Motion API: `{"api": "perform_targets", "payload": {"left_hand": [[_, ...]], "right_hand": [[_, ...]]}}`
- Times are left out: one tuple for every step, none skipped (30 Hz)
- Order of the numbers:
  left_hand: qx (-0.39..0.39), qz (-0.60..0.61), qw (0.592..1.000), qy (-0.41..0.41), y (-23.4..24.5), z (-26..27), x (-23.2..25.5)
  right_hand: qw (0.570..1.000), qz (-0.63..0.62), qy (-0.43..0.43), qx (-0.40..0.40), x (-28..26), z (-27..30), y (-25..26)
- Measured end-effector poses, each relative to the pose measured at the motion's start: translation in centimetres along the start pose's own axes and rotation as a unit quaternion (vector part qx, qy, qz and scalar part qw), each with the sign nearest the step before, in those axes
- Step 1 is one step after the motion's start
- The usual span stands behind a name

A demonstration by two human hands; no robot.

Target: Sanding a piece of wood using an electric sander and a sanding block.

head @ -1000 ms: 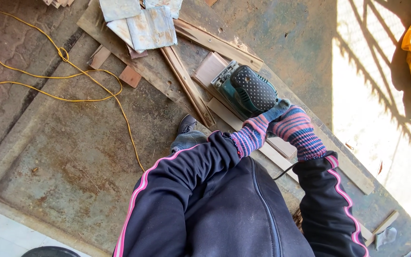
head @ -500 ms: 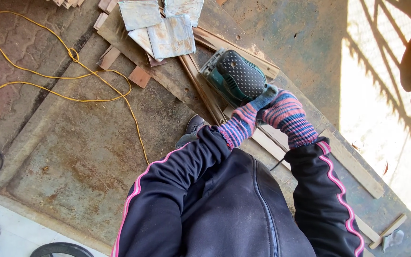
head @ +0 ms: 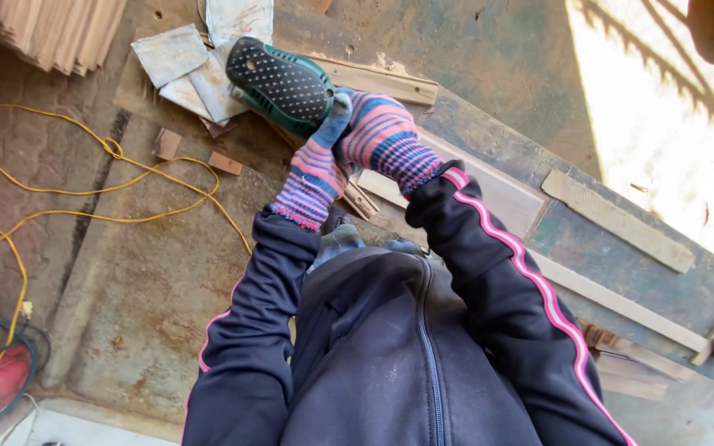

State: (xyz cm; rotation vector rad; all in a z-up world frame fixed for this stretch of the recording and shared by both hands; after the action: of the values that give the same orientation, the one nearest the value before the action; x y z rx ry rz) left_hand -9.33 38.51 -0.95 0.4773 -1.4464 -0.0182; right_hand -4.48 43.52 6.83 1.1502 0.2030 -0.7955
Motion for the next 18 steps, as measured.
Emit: {"api": "perform_targets", "payload": {"left_hand": [[-0.018,-0.011,1.000,0.004,-0.5,0.0,1.0],[-0.037,-0.021,0.999,0.008,-1.1,0.2,1.9],[-0.054,-0.030,0.998,0.012,-1.9,0.4,2.8],[-0.071,-0.038,0.997,0.016,-2.7,0.6,3.7],[-0.084,-0.047,0.995,0.019,-3.5,0.5,4.7],[-0.098,-0.055,0.993,0.021,-4.2,0.5,5.6],[-0.112,-0.063,0.991,0.025,-5.0,0.6,6.6],[-0.126,-0.071,0.989,0.029,-6.1,0.7,7.3],[-0.141,-0.079,0.986,0.034,-7.0,0.9,8.2],[-0.155,-0.086,0.983,0.040,-8.0,1.0,9.1],[-0.174,-0.094,0.979,0.043,-9.3,0.9,9.8],[-0.192,-0.101,0.975,0.047,-10.6,0.7,10.5],[-0.216,-0.106,0.969,0.048,-12.4,0.7,11.5],[-0.240,-0.112,0.963,0.048,-14.1,0.7,12.2],[-0.267,-0.116,0.956,0.044,-16.2,0.6,13.1],[-0.294,-0.120,0.947,0.040,-18.2,0.6,14.0],[-0.318,-0.124,0.939,0.038,-19.5,0.3,14.5],[-0.341,-0.128,0.931,0.035,-21.3,0.2,15.2]], "right_hand": [[0.999,-0.012,0.035,0.020,-0.7,0.1,0.0],[0.999,-0.015,0.036,0.021,-0.7,1.1,0.7],[0.995,-0.066,0.056,0.045,-0.9,2.3,1.5],[0.988,-0.116,0.075,0.068,-1.0,3.5,2.3],[0.988,-0.114,0.080,0.068,1.1,5.0,2.2],[0.991,-0.067,0.076,0.093,3.4,6.5,2.5],[0.990,-0.020,0.071,0.117,5.7,8.0,2.6],[0.990,-0.020,0.074,0.116,8.1,10.7,2.7],[0.978,-0.012,0.125,0.168,10.1,13.5,3.4],[0.960,-0.004,0.176,0.219,12.2,16.5,4.1],[0.960,-0.006,0.175,0.220,14.5,19.5,3.8],[0.955,-0.068,0.144,0.252,17.4,22.5,4.0],[0.944,-0.129,0.106,0.284,20.6,26.3,3.9],[0.944,-0.130,0.099,0.287,19.4,28.5,4.7],[0.905,-0.292,0.014,0.309,19.7,31.1,5.2],[0.833,-0.443,-0.068,0.324,19.8,33.8,5.3],[0.831,-0.442,-0.075,0.330,21.5,36.4,4.3],[0.819,-0.429,-0.116,0.363,23.6,39.5,3.5]]}}
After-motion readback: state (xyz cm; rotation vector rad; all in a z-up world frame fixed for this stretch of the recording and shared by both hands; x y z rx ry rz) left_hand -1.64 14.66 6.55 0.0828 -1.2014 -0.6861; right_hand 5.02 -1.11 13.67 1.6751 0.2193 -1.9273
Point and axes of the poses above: each hand's wrist, its own z-axis away from the middle knuckle, its own y-axis out of the back of the hand, x = y × z, the point moved 6 cm from there along -z, towards the middle knuckle, and after that the axes turned 9 degrees about y, right-handed, at the moved point
